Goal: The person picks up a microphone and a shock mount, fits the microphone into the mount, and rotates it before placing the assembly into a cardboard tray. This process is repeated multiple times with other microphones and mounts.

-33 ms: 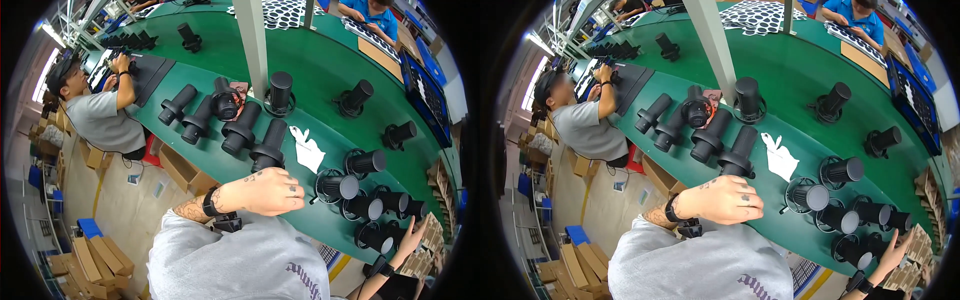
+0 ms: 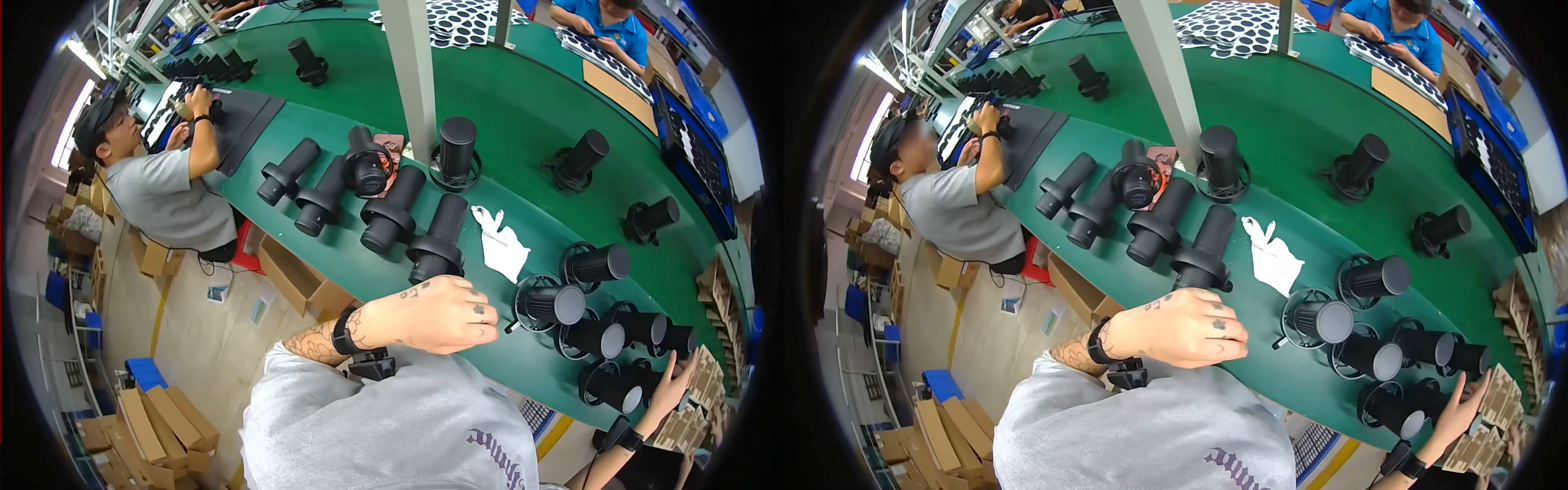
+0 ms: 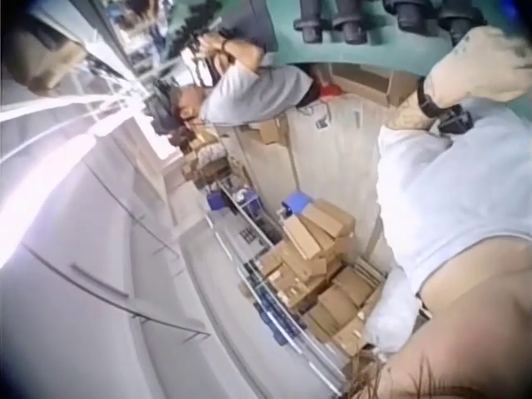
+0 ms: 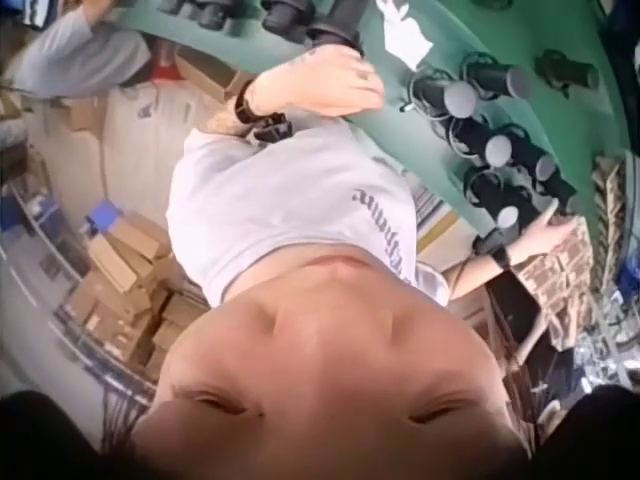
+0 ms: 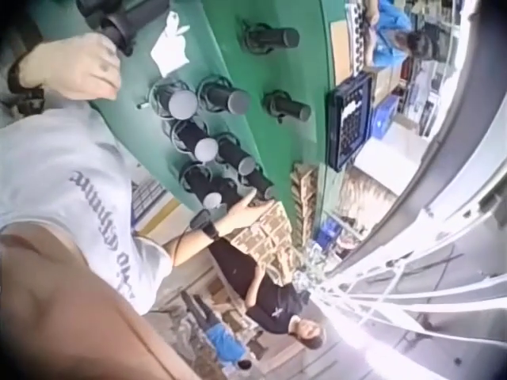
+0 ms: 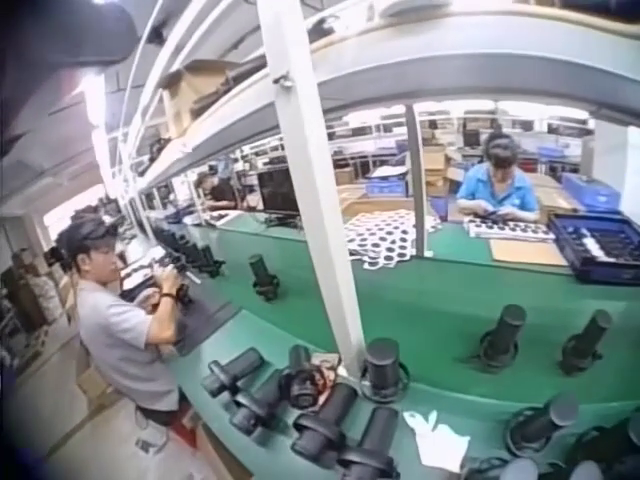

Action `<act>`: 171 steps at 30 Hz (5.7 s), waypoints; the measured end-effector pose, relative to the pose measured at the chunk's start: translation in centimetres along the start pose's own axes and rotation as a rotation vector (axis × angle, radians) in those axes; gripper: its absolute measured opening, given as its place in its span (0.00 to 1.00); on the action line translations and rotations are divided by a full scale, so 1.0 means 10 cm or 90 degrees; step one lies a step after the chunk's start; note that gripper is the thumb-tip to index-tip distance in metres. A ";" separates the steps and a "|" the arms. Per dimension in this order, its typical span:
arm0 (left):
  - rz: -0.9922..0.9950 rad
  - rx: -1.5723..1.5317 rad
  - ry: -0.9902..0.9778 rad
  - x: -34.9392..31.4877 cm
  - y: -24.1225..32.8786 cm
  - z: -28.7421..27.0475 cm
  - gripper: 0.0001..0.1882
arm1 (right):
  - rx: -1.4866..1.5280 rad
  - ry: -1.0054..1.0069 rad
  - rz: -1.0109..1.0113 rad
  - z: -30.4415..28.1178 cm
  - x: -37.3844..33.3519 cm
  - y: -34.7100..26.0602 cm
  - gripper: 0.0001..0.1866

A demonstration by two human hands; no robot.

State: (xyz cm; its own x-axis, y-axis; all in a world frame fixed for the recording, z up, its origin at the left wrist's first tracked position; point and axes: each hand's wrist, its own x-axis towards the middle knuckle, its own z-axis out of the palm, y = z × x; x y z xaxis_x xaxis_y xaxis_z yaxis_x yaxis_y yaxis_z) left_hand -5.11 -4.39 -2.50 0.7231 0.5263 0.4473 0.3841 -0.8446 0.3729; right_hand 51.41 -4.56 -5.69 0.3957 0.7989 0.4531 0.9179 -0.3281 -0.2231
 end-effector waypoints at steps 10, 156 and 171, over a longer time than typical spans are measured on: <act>-0.061 -0.020 -0.031 -0.18 -0.05 0.00 0.10 | 0.140 -0.005 -0.097 -0.12 -0.28 -0.11 0.27; 0.121 -0.037 0.230 0.97 0.53 -0.04 0.35 | 1.645 -0.040 0.421 -0.58 -0.96 -2.90 0.28; 0.361 0.052 0.178 0.87 0.51 -0.30 0.23 | 1.399 -0.007 0.191 -0.60 -0.89 -2.74 0.25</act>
State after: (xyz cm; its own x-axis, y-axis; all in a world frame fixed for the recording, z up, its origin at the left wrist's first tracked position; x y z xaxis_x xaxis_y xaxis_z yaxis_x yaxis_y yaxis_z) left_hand 1.38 -3.83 5.73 0.6538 -0.0092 0.7566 0.0354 -0.9985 -0.0427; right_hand 22.91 -5.71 1.59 0.4693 0.8528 0.2290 -0.6222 0.5034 -0.5995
